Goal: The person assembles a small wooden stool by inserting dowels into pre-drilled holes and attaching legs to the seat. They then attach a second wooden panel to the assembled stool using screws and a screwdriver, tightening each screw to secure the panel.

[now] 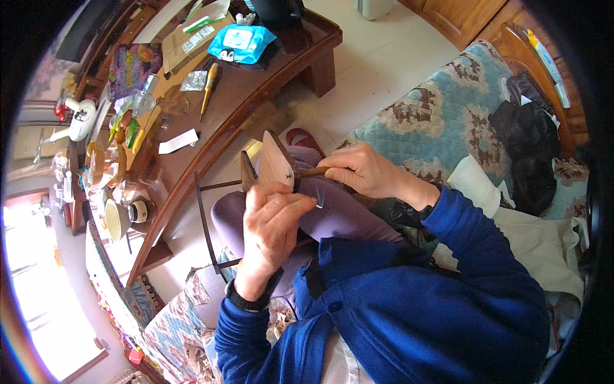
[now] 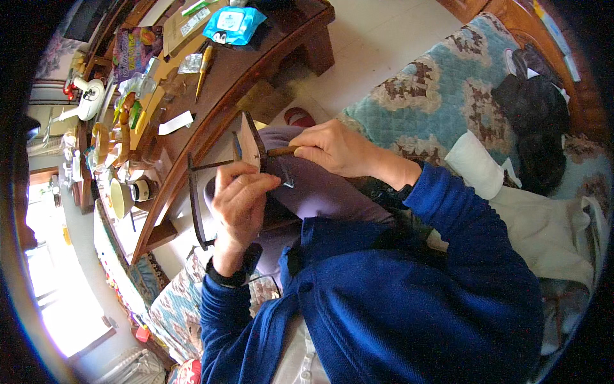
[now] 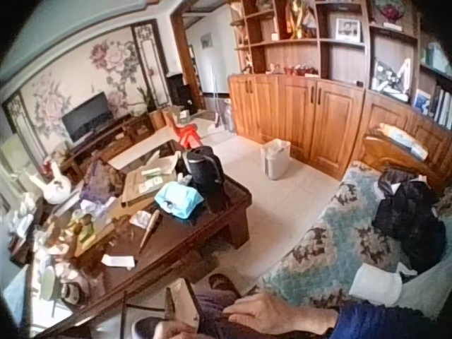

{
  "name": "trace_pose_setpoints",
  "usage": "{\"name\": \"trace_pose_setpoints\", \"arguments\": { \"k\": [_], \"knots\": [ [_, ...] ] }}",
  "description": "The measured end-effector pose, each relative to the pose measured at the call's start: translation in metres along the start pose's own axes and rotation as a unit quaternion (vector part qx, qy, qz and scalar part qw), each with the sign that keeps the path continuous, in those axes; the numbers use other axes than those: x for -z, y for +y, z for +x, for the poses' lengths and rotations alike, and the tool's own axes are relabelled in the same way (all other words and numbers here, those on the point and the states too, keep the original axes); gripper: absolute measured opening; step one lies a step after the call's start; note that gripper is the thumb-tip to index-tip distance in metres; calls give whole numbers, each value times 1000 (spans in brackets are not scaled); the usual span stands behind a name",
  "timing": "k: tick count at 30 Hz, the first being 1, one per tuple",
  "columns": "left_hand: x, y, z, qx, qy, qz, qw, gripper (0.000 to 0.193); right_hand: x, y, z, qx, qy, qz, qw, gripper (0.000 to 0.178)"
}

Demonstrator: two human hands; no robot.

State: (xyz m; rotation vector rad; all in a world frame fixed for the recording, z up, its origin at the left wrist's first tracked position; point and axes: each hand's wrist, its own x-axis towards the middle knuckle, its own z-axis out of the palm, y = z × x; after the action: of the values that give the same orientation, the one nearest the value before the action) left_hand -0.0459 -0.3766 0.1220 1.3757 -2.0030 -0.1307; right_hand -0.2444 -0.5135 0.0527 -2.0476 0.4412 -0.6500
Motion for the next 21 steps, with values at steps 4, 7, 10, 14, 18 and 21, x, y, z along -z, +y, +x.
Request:
{"name": "trace_pose_setpoints", "arguments": {
  "k": [4, 7, 10, 14, 18, 21],
  "knots": [
    [-15, -5, -30, 107, 118, -96, 983, 26, -5, -1, 0, 13, 9, 3, 1000, 25],
    [-23, -7, -44, 252, 202, -222, 920, 18, -7, 3, -4, 0, 10, 16, 1000, 24],
    [-24, -12, -50, 282, 193, -235, 910, 14, -5, 16, -12, 11, 25, 32, 999, 24],
    [-16, -17, -58, 326, 206, -259, 885, 14, -1, 34, -25, -190, 8, 57, 980, 26],
    [-17, -18, -65, 346, 185, -241, 888, 14, -9, 39, -30, -49, 17, 81, 995, 21],
    [-23, -15, -60, 294, 145, -170, 929, 18, -7, 36, -27, -42, 20, 67, 997, 21]
  ]
}}
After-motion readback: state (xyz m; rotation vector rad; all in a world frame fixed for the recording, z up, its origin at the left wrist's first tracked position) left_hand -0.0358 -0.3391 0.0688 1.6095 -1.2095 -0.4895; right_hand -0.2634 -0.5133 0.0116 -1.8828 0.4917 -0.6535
